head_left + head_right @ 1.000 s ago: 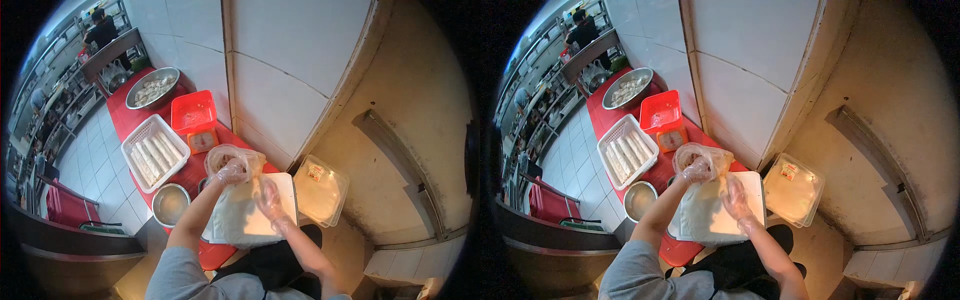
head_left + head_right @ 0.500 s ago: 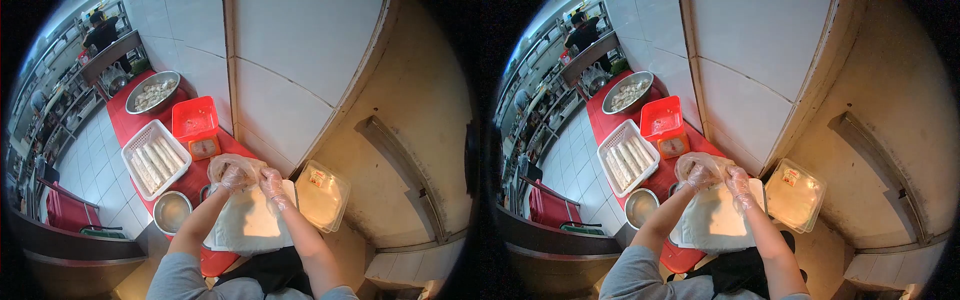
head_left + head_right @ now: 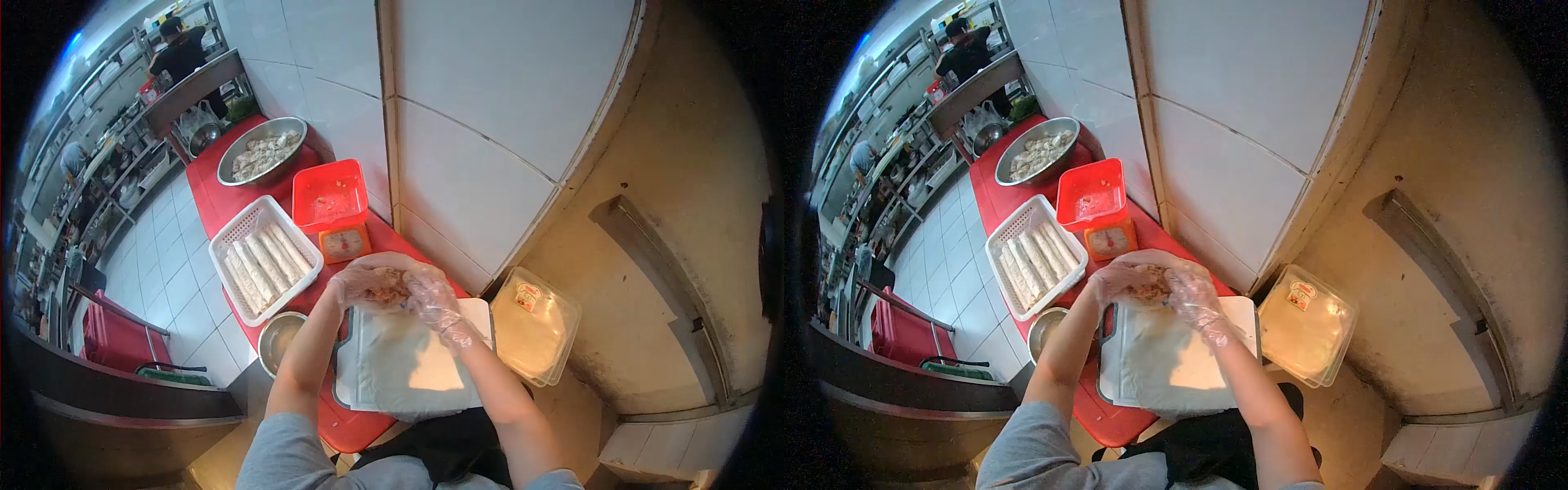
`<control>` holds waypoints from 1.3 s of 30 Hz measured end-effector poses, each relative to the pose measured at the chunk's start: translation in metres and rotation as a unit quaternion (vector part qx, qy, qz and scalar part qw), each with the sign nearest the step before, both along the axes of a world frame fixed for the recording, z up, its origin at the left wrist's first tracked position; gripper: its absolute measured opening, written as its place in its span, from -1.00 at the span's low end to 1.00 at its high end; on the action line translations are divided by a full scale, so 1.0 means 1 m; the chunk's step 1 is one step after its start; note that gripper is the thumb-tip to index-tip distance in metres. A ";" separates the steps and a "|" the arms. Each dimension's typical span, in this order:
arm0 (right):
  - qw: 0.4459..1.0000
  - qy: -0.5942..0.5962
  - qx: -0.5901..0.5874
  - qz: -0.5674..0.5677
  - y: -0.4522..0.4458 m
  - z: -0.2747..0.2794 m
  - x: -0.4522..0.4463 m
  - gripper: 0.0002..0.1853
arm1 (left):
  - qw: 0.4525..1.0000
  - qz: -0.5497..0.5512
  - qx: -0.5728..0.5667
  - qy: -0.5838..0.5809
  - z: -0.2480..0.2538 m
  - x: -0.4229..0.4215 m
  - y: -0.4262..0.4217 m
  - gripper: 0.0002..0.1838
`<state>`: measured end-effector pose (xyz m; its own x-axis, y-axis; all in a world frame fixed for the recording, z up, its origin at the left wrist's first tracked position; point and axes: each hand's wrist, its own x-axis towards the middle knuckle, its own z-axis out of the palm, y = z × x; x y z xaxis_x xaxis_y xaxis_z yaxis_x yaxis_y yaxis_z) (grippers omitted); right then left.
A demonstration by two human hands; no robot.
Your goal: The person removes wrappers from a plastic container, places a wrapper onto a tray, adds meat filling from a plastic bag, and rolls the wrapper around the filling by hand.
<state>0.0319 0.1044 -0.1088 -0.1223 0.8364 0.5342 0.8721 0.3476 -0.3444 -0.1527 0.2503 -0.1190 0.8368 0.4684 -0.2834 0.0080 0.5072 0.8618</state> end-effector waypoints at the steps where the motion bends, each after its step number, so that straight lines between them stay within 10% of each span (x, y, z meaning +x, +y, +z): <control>1: 1.000 -0.002 0.009 -0.014 0.001 -0.010 0.008 -0.55 | 1.000 -0.005 -0.025 -0.011 0.016 -0.004 -0.005 -0.52; 8: 0.986 0.126 -0.111 -0.015 0.006 -0.015 0.015 -0.64 | 0.975 -0.040 -0.150 -0.159 0.048 -0.023 -0.018 -0.44; 11: 0.978 0.182 -0.106 0.011 -0.012 -0.013 0.023 -0.66 | 0.938 -0.051 0.327 -0.106 0.102 -0.038 -0.014 -0.44; 13: 0.959 0.260 -0.103 0.036 -0.036 -0.004 0.035 -0.66 | 0.654 0.040 0.752 -0.068 0.155 -0.050 -0.011 -0.42; 16: 0.943 0.308 -0.125 -0.026 -0.095 0.019 0.051 -0.66 | 0.959 0.130 0.251 -0.029 0.188 -0.042 0.020 -0.59; 20: 0.853 0.471 -0.136 -0.177 -0.199 0.039 0.074 -0.64 | 0.787 0.223 0.545 0.184 0.180 -0.026 0.090 -0.84; 25: 0.786 0.515 -0.040 -0.341 -0.350 0.035 0.118 -0.51 | 0.873 0.287 0.379 0.110 0.091 -0.015 0.172 -0.81; 28: 0.724 0.550 -0.032 -0.416 -0.457 0.005 0.150 -0.60 | 0.943 0.329 -0.046 -0.024 0.116 0.000 0.142 -0.53; 29: 0.727 0.542 -0.004 -0.422 -0.482 -0.002 0.152 -0.59 | 0.926 0.315 0.185 0.100 0.121 0.001 0.134 -0.50; 32: 0.729 0.547 0.067 -0.406 -0.520 0.002 0.148 -0.59 | 0.652 0.213 0.652 0.323 0.178 -0.007 0.084 -0.39; 36: 0.717 0.588 0.092 -0.362 -0.510 0.032 0.129 -0.61 | 0.582 0.263 0.733 0.232 0.203 0.003 0.066 -0.62; 39: 0.717 0.581 0.094 -0.373 -0.495 0.039 0.121 -0.63 | 0.240 0.057 0.907 0.343 0.167 0.026 0.036 -0.85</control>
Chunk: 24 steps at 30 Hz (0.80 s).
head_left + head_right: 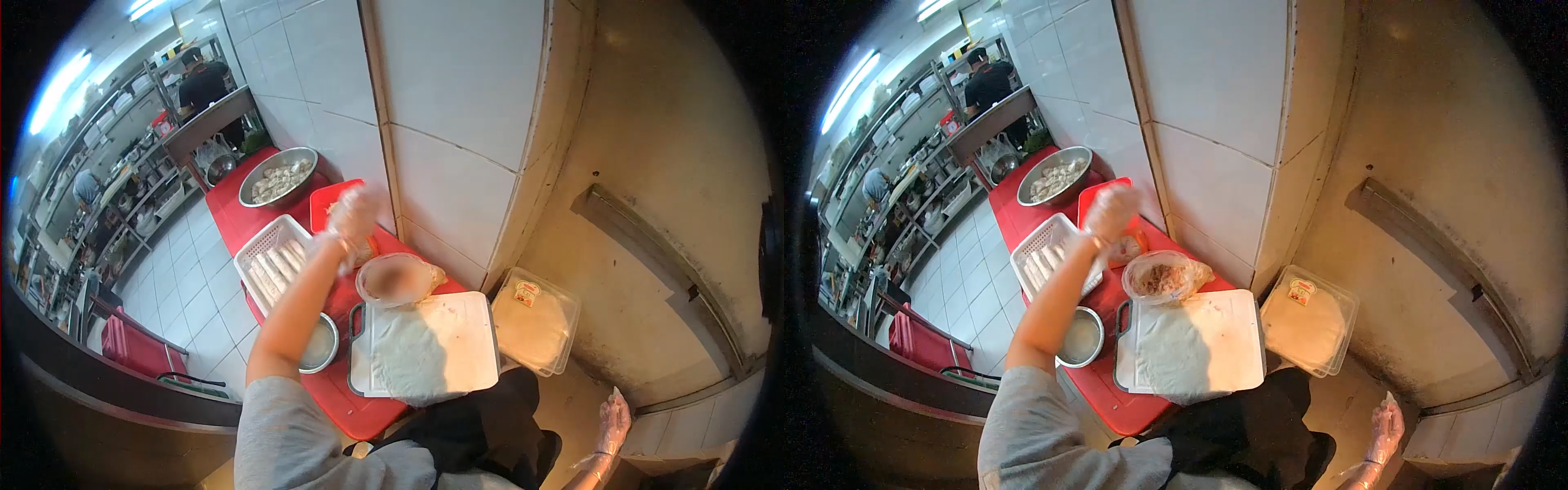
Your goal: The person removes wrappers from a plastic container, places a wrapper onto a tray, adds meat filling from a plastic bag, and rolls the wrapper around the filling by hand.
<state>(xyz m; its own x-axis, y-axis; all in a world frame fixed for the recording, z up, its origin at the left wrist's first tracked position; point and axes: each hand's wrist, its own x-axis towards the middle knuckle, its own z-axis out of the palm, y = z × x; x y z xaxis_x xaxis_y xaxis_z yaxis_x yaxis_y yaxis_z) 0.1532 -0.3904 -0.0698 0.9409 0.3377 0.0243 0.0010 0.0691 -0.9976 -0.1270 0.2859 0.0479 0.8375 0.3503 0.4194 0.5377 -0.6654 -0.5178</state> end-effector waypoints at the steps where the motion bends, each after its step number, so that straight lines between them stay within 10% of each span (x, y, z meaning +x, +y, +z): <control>1: 1.000 -0.005 -0.004 -0.004 0.002 0.000 -0.001 -0.62 | 0.994 0.024 0.000 0.111 -0.041 0.018 -0.004 -0.93; 4: 1.000 0.007 -0.024 -0.015 0.000 -0.003 -0.003 -0.61 | 0.960 -0.086 -0.267 0.020 -0.115 0.021 -0.061 -0.88; 5: 1.000 0.001 -0.020 -0.007 -0.004 -0.003 -0.003 -0.62 | 0.726 -0.076 -0.670 -0.137 -0.123 0.019 -0.076 -0.83; 6: 1.000 -0.005 -0.017 0.000 -0.011 -0.001 -0.003 -0.63 | 0.350 -0.012 -0.860 -0.372 -0.132 0.017 -0.091 -0.77; 8: 1.000 -0.007 -0.003 -0.007 -0.025 0.006 -0.006 -0.65 | 0.265 0.028 -0.867 -0.421 -0.172 0.020 -0.092 -0.76; 18: 0.995 0.036 0.076 -0.052 -0.095 -0.028 -0.014 -0.68 | 0.372 0.008 -0.807 -0.459 -0.266 0.023 -0.076 -0.73; 21: 0.997 0.034 0.064 -0.030 -0.096 -0.031 -0.010 -0.66 | 0.757 -0.027 -0.610 -0.231 -0.249 0.005 -0.082 -0.74; 24: 0.997 0.047 0.056 -0.026 -0.102 -0.029 -0.005 -0.61 | 0.846 -0.044 -0.500 -0.180 -0.234 -0.001 -0.082 -0.79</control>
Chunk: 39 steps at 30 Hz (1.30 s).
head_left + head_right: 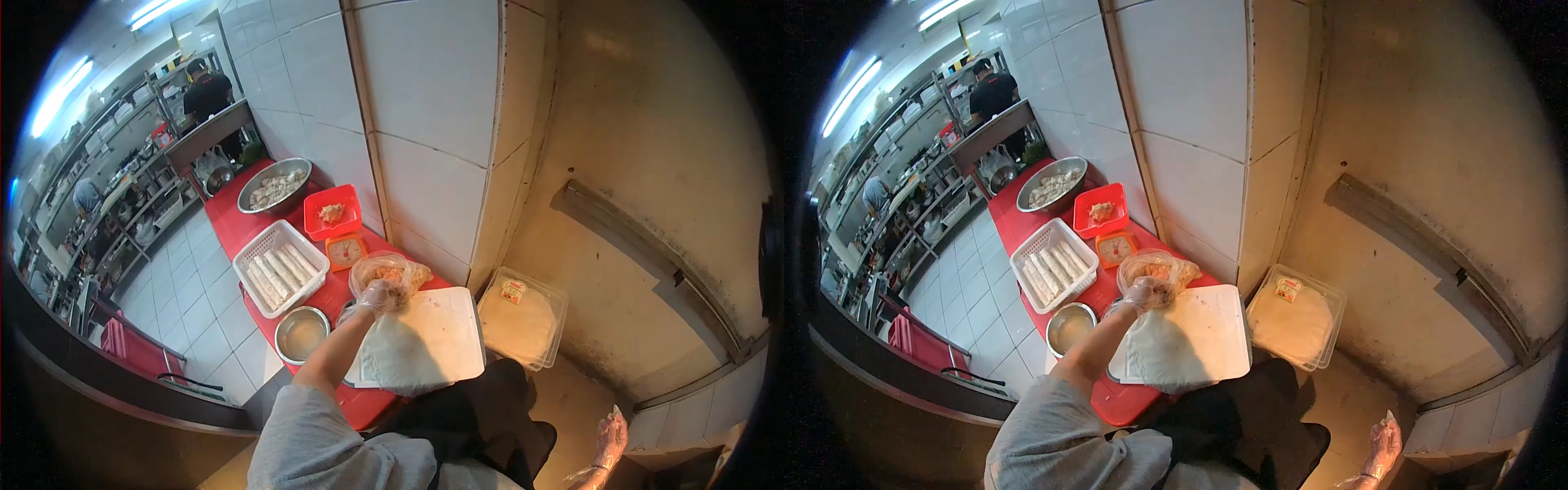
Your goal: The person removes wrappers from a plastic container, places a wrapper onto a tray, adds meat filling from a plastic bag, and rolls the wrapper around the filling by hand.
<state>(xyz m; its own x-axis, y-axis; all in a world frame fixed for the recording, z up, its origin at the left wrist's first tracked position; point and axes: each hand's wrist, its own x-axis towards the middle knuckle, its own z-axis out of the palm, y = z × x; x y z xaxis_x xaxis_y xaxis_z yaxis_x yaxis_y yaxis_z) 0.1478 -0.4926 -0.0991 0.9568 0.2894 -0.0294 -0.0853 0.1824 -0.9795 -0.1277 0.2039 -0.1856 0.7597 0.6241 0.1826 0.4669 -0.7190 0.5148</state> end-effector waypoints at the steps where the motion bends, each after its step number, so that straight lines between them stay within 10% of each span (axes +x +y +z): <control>1: 1.000 0.003 0.000 -0.004 -0.004 -0.001 0.001 -0.62 | 1.000 -0.001 0.003 -0.011 0.007 -0.002 0.002 -0.81; 6: 0.999 -0.004 -0.020 -0.038 -0.031 -0.010 0.002 -0.68 | 0.971 -0.007 -0.166 -0.171 0.056 -0.016 0.028 -0.88; 7: 0.998 0.003 -0.032 -0.053 -0.041 -0.019 0.008 -0.67 | 0.892 0.036 -0.402 -0.204 0.082 -0.018 0.029 -0.81; 13: 0.999 -0.018 0.020 -0.042 -0.050 -0.053 0.022 -0.57 | 0.897 0.005 -0.341 -0.281 0.250 -0.036 0.032 -0.80; 20: 1.000 0.007 0.007 -0.024 -0.003 -0.016 0.007 -0.58 | 0.969 0.168 0.043 -0.176 0.231 -0.050 0.177 -0.74; 23: 0.980 -0.016 -0.196 -0.036 0.023 0.055 -0.039 -0.37 | 0.948 0.258 0.124 -0.142 0.226 -0.039 0.178 -0.92; 26: 0.977 -0.019 -0.211 -0.037 0.005 0.047 -0.036 -0.40 | 0.956 0.281 -0.006 -0.086 0.230 -0.036 0.158 -0.90; 35: 0.975 -0.007 -0.221 -0.038 0.004 0.047 -0.031 -0.45 | 0.953 0.270 0.137 0.006 0.249 -0.046 0.147 -0.49; 39: 0.997 -0.025 0.049 0.048 -0.025 -0.042 0.033 -0.58 | 0.964 0.244 0.084 -0.065 0.259 -0.056 0.155 -0.31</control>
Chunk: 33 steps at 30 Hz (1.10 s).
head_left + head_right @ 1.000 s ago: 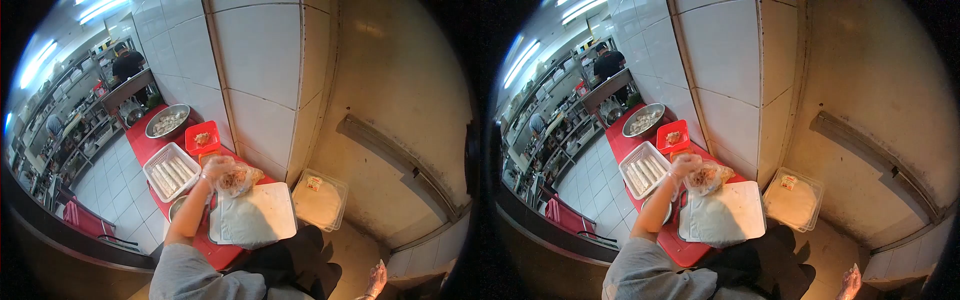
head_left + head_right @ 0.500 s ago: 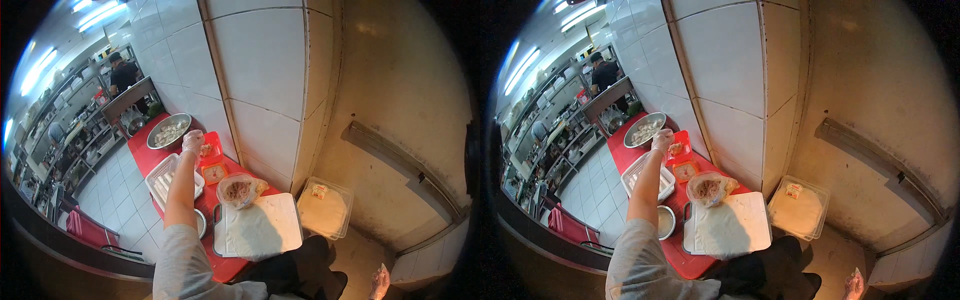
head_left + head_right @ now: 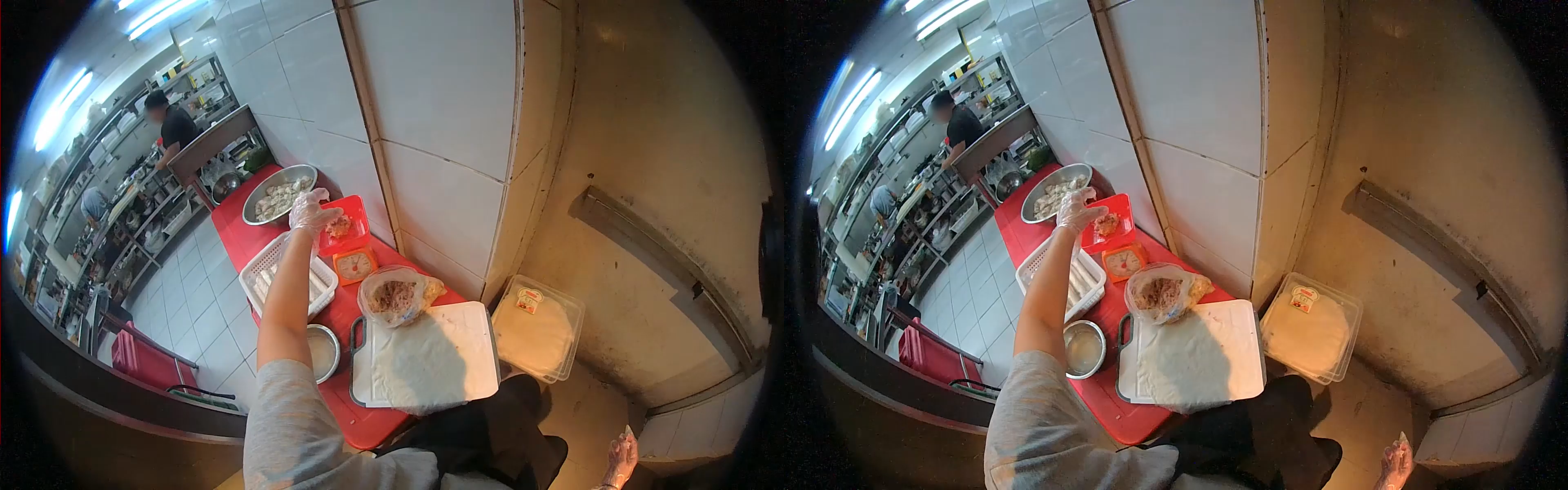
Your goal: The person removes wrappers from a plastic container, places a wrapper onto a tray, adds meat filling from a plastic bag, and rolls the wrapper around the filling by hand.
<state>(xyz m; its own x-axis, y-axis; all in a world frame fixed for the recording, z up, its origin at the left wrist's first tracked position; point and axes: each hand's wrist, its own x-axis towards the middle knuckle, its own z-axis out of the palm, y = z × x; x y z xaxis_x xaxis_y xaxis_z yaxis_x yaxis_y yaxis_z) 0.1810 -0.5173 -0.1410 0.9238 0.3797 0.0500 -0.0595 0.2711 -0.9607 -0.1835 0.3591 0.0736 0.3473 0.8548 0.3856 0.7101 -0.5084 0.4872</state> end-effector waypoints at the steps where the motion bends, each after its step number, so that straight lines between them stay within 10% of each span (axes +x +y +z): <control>1: 0.999 0.009 -0.022 -0.027 0.001 -0.002 -0.002 -0.59 | 1.000 -0.005 0.009 -0.003 0.002 -0.002 0.001 -0.32; 15: 0.976 0.044 -0.205 -0.058 0.007 0.038 -0.042 -0.52 | 0.993 -0.041 -0.087 -0.064 -0.025 0.017 0.013 -0.67; 21: 0.961 0.005 -0.271 -0.054 0.048 0.092 -0.068 -0.41 | 0.965 -0.054 -0.097 0.239 -0.063 0.034 0.027 -0.67; 24: 0.968 0.010 -0.243 -0.057 0.049 0.091 -0.060 -0.46 | 0.972 -0.077 -0.205 -0.086 -0.163 0.027 0.121 -0.84; 29: 0.969 0.005 -0.246 -0.026 0.060 0.078 -0.019 -0.40 | 0.961 -0.085 -0.251 -0.081 -0.072 0.005 0.066 -0.92; 32: 0.994 0.010 -0.107 0.016 0.134 0.100 -0.012 -0.43 | 0.751 -0.385 -0.434 -0.316 -0.051 -0.008 0.067 -0.84; 33: 0.992 0.035 -0.120 0.013 0.157 0.100 -0.009 -0.43 | 0.768 -0.357 -0.407 -0.342 -0.021 0.000 0.023 -0.84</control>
